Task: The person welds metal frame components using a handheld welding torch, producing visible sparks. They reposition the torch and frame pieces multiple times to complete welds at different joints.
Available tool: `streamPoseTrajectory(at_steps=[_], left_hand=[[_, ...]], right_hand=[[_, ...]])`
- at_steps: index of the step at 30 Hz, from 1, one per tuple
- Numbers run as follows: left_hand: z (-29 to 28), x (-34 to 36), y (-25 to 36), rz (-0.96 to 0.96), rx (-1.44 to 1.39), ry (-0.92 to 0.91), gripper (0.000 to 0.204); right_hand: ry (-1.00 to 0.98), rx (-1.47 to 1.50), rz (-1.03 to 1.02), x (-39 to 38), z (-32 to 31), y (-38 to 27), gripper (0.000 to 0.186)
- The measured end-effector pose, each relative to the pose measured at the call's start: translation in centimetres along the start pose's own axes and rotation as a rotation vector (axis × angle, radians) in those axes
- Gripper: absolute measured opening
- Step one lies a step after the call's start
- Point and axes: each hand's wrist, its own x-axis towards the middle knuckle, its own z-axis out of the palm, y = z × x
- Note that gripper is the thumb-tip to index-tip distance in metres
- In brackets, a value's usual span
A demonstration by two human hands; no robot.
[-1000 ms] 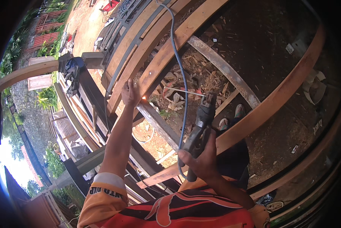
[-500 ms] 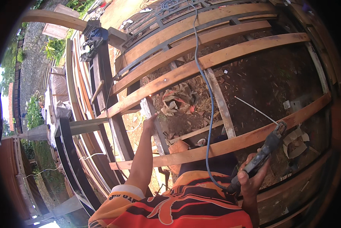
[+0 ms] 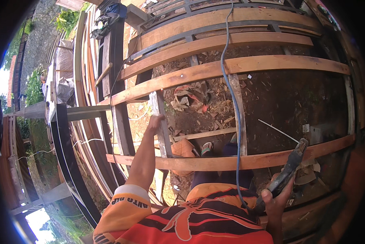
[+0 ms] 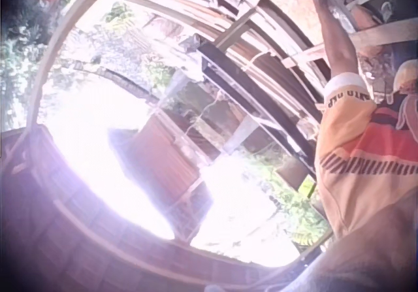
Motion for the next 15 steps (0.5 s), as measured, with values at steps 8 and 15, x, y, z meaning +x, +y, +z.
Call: streamPoseTrajectory(at_steps=[8, 15], left_hand=[[0.9, 3.1, -5.0, 0.074, 0.185, 0.232, 0.056], [0.0, 0.7, -1.3, 0.233, 0.005, 0.132, 0.045]], right_hand=[[-0.027, 0.064, -0.031, -0.6, 6.2, -2.2, 0.101], [0.009, -0.090, -0.070, -1.8, 11.0, -3.6, 0.099]])
